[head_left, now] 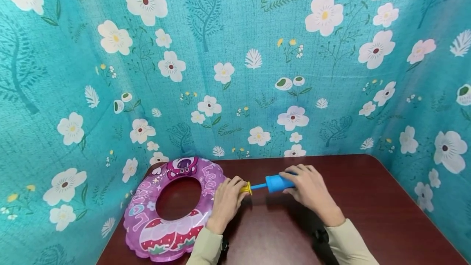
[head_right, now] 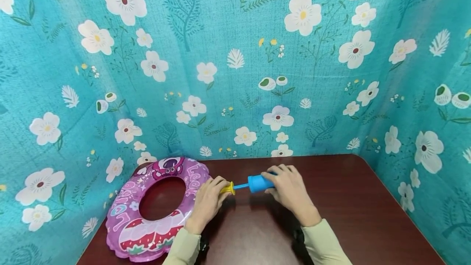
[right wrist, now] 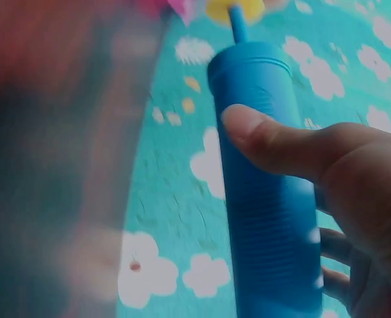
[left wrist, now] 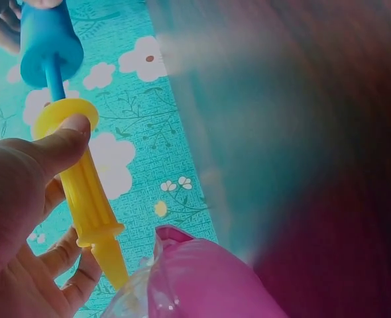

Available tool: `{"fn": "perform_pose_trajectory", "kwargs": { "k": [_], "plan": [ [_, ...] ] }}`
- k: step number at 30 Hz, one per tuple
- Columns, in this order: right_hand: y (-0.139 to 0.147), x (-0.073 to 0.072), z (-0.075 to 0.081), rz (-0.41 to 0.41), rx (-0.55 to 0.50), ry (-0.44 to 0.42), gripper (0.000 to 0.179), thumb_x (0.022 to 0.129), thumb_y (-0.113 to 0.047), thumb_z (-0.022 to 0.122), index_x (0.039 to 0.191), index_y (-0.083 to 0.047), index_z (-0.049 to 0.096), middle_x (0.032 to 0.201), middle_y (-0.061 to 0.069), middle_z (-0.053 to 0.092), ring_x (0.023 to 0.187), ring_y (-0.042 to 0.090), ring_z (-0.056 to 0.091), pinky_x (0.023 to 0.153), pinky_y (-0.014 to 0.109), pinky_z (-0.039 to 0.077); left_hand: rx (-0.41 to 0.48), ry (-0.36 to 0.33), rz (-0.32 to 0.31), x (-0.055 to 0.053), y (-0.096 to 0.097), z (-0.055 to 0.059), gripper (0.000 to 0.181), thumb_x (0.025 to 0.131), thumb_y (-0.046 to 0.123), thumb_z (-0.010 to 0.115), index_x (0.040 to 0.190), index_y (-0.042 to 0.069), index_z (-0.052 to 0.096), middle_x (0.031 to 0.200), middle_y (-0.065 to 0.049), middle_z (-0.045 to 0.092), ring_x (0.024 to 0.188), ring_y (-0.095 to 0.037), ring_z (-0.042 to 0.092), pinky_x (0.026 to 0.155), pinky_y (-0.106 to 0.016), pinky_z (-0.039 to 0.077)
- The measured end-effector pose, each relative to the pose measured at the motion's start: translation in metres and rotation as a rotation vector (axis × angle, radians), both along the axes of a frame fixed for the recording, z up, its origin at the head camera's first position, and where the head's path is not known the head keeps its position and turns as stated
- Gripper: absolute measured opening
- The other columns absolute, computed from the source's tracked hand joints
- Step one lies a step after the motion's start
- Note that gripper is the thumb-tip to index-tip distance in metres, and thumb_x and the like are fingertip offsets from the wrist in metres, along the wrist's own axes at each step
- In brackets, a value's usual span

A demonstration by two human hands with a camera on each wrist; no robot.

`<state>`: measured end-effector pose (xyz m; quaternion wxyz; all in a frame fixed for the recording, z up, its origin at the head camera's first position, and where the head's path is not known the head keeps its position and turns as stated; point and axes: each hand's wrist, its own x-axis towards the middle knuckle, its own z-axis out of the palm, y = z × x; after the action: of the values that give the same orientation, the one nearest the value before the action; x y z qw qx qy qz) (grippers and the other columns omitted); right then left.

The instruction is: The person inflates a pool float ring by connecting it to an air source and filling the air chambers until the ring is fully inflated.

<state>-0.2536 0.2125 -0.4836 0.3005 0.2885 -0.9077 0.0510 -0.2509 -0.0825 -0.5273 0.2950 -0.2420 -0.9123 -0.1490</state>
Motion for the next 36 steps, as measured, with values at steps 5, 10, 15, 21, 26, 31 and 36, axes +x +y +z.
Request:
{"fn": "perform_pose_trajectory", "kwargs": {
  "k": [5, 10, 15, 21, 26, 31, 36],
  "plan": [
    [0.012, -0.001, 0.008, -0.012, -0.005, -0.004, 0.06, 0.065, -0.031, 0.104, 0.119, -0.016, 0.081, 0.116, 0.008, 0.077, 0.105, 0.031, 0.07, 0.091, 0.054, 0.056, -0.001, 0.032, -0.001, -0.002, 0.001, -0.001, 0.02, 0.094, 0.032, 0.083, 0.11, 0.022, 0.077, 0.108, 0.008, 0.07, 0.089, -0.019, 0.063, 0.071, -0.037, 0.053],
    [-0.004, 0.001, 0.004, 0.033, 0.021, 0.043, 0.059, 0.068, -0.034, 0.102, 0.12, -0.016, 0.081, 0.115, 0.008, 0.076, 0.101, 0.03, 0.068, 0.089, 0.054, 0.057, -0.01, 0.033, -0.002, -0.003, 0.004, -0.002, 0.021, 0.095, 0.034, 0.081, 0.112, 0.022, 0.076, 0.11, 0.008, 0.07, 0.091, -0.019, 0.063, 0.072, -0.035, 0.05],
    [-0.025, 0.004, -0.009, 0.052, 0.04, 0.084, 0.057, 0.072, -0.04, 0.1, 0.121, -0.018, 0.081, 0.114, 0.007, 0.075, 0.101, 0.028, 0.067, 0.087, 0.05, 0.057, -0.014, -0.019, 0.011, 0.0, 0.006, -0.004, 0.022, 0.096, 0.035, 0.08, 0.114, 0.023, 0.076, 0.111, 0.007, 0.071, 0.095, -0.018, 0.063, 0.075, -0.034, 0.05],
    [-0.039, 0.005, -0.019, 0.09, 0.0, 0.066, 0.058, 0.075, -0.039, 0.098, 0.125, -0.017, 0.079, 0.118, 0.006, 0.074, 0.103, 0.028, 0.066, 0.088, 0.05, 0.055, -0.017, -0.056, 0.02, 0.003, 0.005, -0.002, 0.025, 0.095, 0.037, 0.08, 0.115, 0.022, 0.077, 0.112, 0.007, 0.07, 0.096, -0.017, 0.061, 0.079, -0.034, 0.052],
    [-0.028, 0.004, -0.018, 0.06, -0.049, -0.095, 0.066, 0.074, -0.037, 0.099, 0.131, -0.013, 0.076, 0.123, 0.008, 0.075, 0.107, 0.029, 0.066, 0.091, 0.051, 0.057, -0.041, -0.059, 0.019, 0.002, 0.002, -0.004, 0.024, 0.096, 0.038, 0.08, 0.113, 0.022, 0.077, 0.113, 0.007, 0.071, 0.095, -0.016, 0.062, 0.08, -0.035, 0.053],
    [0.003, 0.0, -0.006, 0.005, -0.048, -0.155, 0.063, 0.071, -0.027, 0.102, 0.126, -0.009, 0.077, 0.121, 0.011, 0.076, 0.111, 0.032, 0.064, 0.092, 0.054, 0.056, -0.034, -0.015, 0.011, 0.001, 0.0, -0.005, 0.024, 0.094, 0.037, 0.082, 0.112, 0.022, 0.078, 0.11, 0.007, 0.071, 0.092, -0.016, 0.062, 0.077, -0.034, 0.054],
    [0.026, -0.002, 0.004, -0.064, -0.029, -0.112, 0.062, 0.069, -0.025, 0.102, 0.124, -0.012, 0.077, 0.121, 0.011, 0.076, 0.114, 0.036, 0.065, 0.098, 0.058, 0.05, -0.013, -0.01, 0.018, -0.001, -0.001, -0.004, 0.026, 0.092, 0.036, 0.084, 0.113, 0.022, 0.078, 0.108, 0.007, 0.071, 0.09, -0.015, 0.06, 0.075, -0.032, 0.055]
  ]
}}
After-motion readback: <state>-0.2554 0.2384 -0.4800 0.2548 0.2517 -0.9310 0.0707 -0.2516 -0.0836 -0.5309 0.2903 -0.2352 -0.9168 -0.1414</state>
